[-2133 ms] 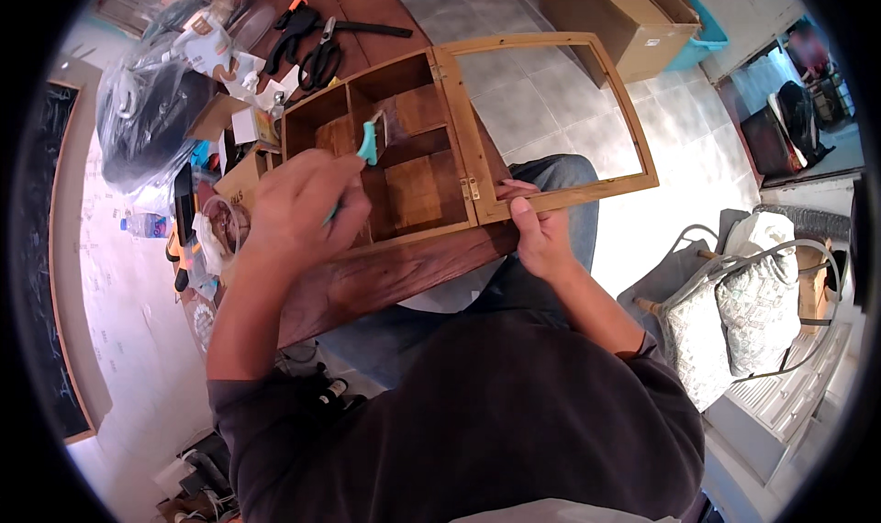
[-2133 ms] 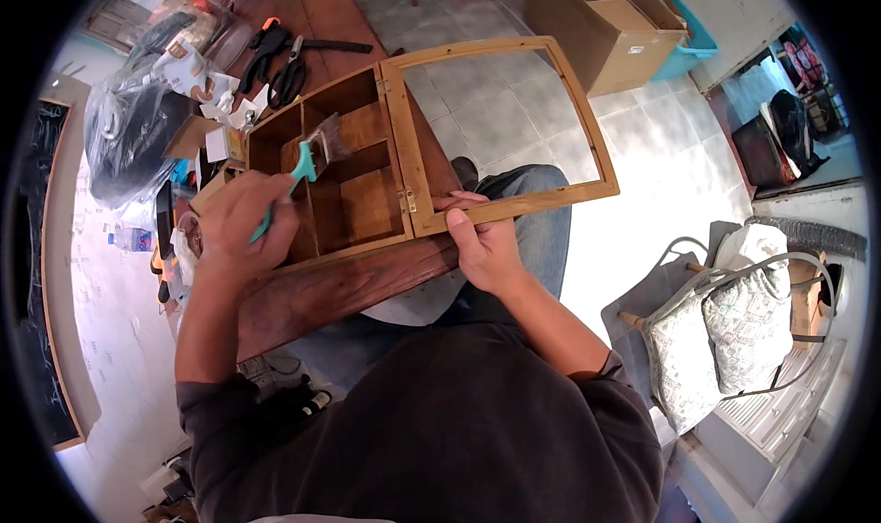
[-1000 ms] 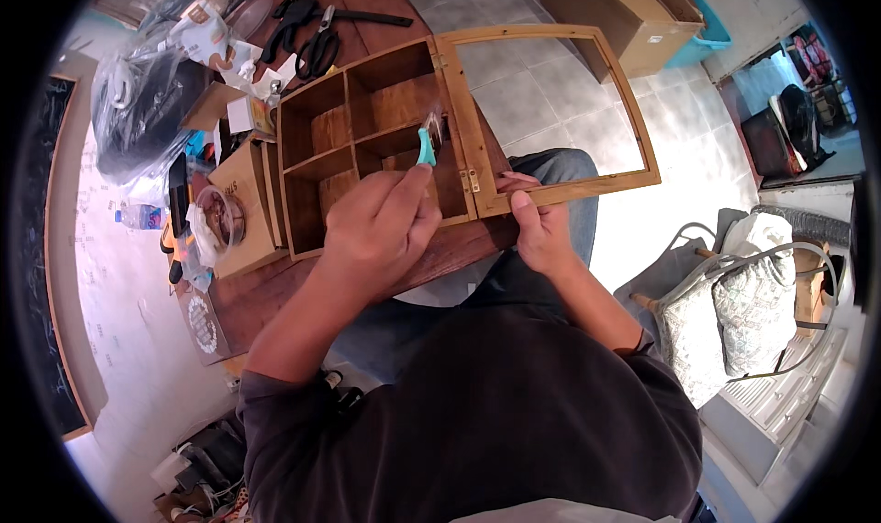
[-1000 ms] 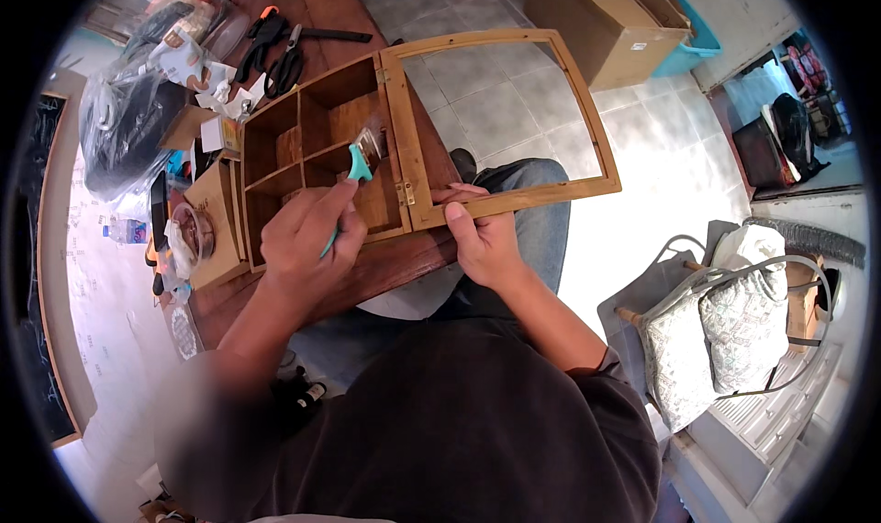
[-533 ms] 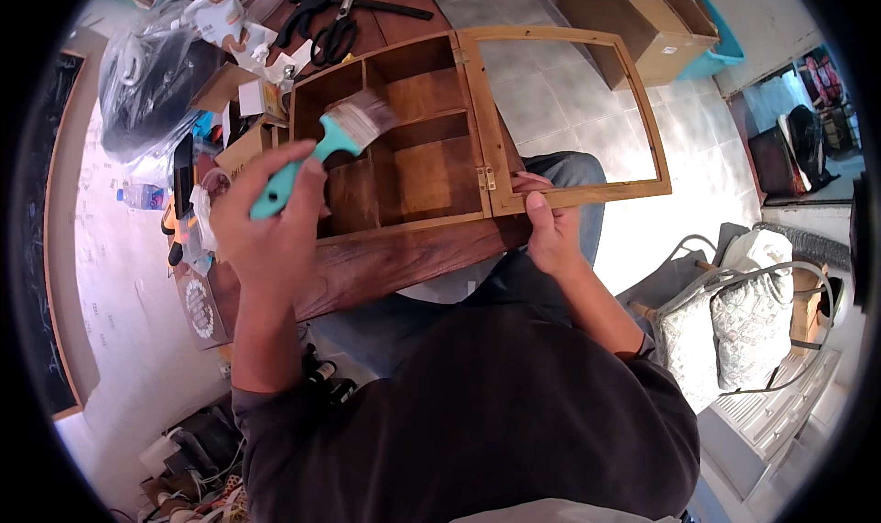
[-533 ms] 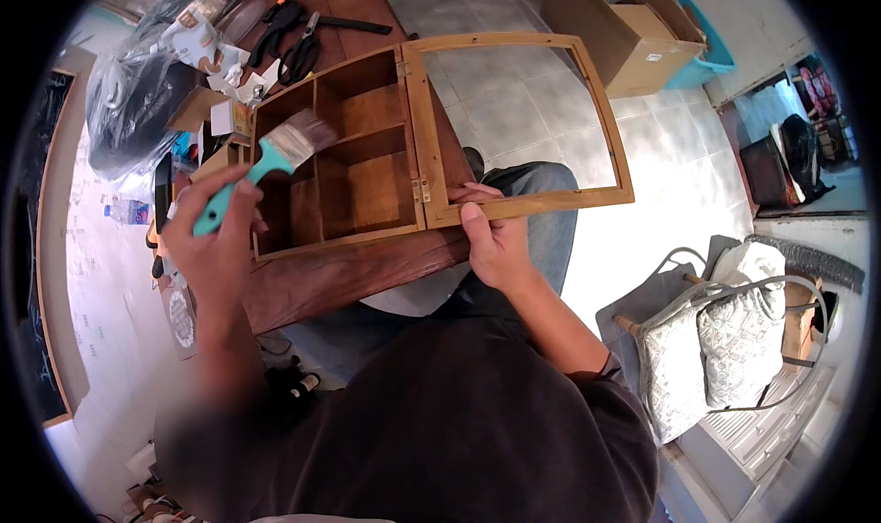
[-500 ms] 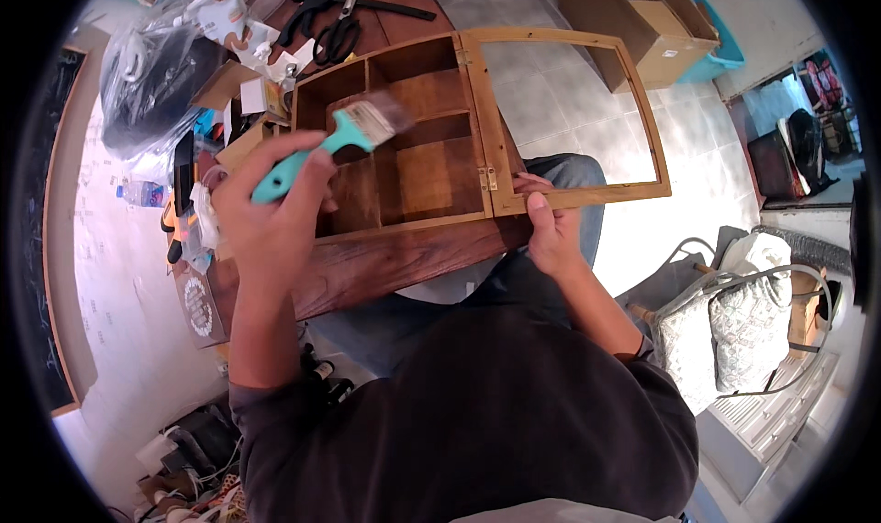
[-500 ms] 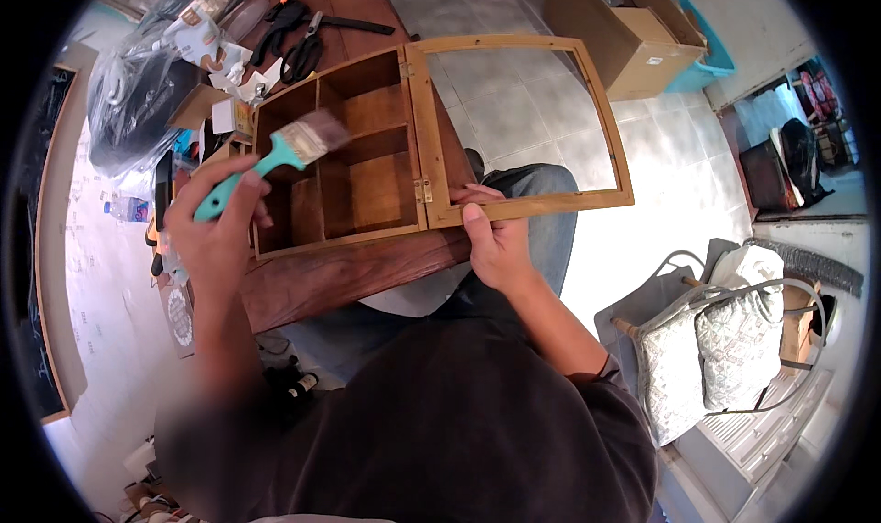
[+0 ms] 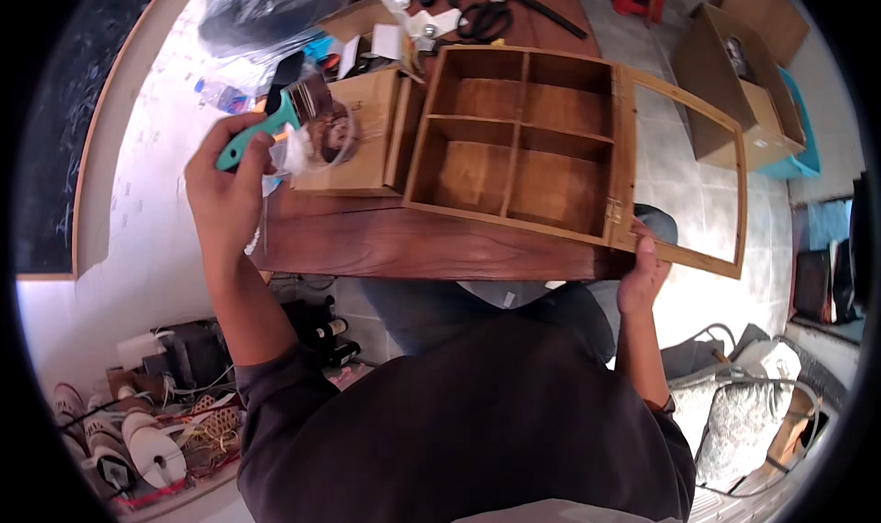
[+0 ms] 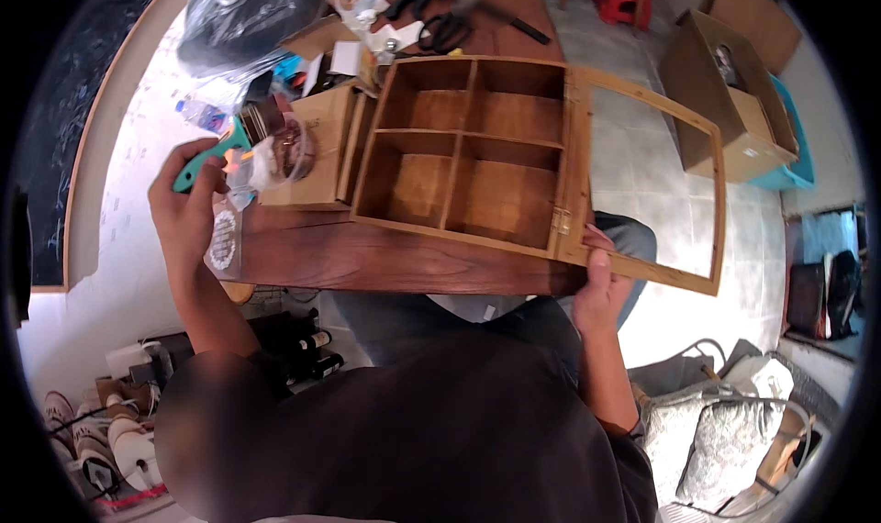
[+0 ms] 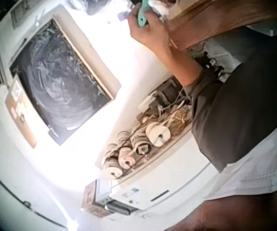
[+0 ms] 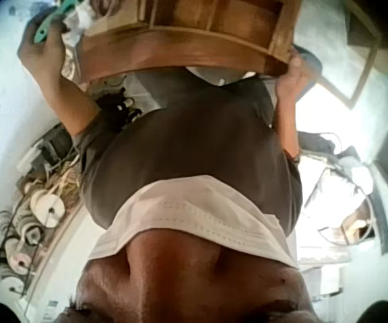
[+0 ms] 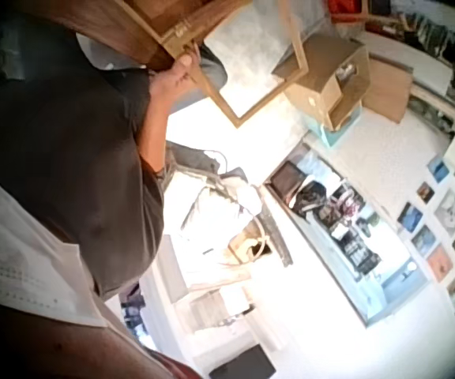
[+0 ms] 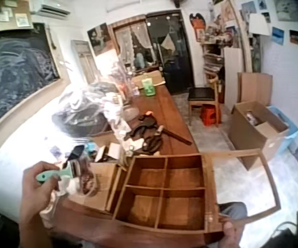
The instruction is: The person applies a brown liquid finish to the interior compartments and the outer edges of a multi-compartment wooden box using a paintbrush, dipping the brush into a small plastic container of the liquid between strokes.
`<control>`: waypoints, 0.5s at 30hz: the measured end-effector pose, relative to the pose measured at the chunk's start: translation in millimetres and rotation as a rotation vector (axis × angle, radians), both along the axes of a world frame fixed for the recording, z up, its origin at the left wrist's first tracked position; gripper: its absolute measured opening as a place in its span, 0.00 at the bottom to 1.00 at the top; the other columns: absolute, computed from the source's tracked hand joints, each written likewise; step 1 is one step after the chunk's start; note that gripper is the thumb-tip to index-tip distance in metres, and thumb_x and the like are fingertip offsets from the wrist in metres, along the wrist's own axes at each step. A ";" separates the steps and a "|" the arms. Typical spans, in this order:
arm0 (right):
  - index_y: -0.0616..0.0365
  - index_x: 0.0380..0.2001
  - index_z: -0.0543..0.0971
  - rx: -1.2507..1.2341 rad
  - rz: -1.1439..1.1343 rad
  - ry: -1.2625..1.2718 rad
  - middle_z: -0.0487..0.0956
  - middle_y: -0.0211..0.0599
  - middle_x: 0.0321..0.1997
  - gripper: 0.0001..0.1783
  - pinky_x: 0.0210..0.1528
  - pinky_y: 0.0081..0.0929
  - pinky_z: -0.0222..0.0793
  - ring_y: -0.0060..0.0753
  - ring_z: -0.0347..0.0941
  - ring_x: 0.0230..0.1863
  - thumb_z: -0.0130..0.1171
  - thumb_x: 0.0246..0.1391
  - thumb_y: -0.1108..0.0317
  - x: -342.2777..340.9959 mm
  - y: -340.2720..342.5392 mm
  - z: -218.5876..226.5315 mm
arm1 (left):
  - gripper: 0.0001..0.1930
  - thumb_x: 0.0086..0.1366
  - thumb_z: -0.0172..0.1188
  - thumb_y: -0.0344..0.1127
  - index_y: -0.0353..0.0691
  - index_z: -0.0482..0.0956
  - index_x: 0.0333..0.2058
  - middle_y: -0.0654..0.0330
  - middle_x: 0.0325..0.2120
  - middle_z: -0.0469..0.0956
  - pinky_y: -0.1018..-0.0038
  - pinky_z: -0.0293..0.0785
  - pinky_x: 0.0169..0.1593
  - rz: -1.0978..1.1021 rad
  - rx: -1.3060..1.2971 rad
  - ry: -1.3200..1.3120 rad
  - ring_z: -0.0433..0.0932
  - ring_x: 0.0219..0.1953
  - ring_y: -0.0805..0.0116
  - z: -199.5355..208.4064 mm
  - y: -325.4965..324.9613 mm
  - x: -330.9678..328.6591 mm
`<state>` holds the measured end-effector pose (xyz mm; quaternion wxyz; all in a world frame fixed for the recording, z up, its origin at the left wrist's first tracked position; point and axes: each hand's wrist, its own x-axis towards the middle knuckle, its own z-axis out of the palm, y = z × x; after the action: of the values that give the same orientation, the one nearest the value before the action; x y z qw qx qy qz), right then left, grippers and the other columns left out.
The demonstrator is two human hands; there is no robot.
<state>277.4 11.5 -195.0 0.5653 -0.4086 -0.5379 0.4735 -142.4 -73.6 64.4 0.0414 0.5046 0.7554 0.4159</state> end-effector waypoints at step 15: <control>0.71 0.42 0.79 -0.102 -0.082 0.032 0.82 0.55 0.52 0.26 0.65 0.38 0.64 0.43 0.76 0.55 0.51 0.69 0.53 2.9 1.5 -1.7 | 0.09 0.63 0.61 0.26 0.32 0.84 0.41 0.58 0.23 0.81 0.76 0.72 0.28 0.102 -0.112 -0.025 0.74 0.21 0.75 -57.1 -22.7 -52.0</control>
<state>280.3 13.0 -196.7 0.5711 -0.4508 -0.4868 0.4834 -194.3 -96.2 7.3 0.0578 0.4570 0.8016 0.3810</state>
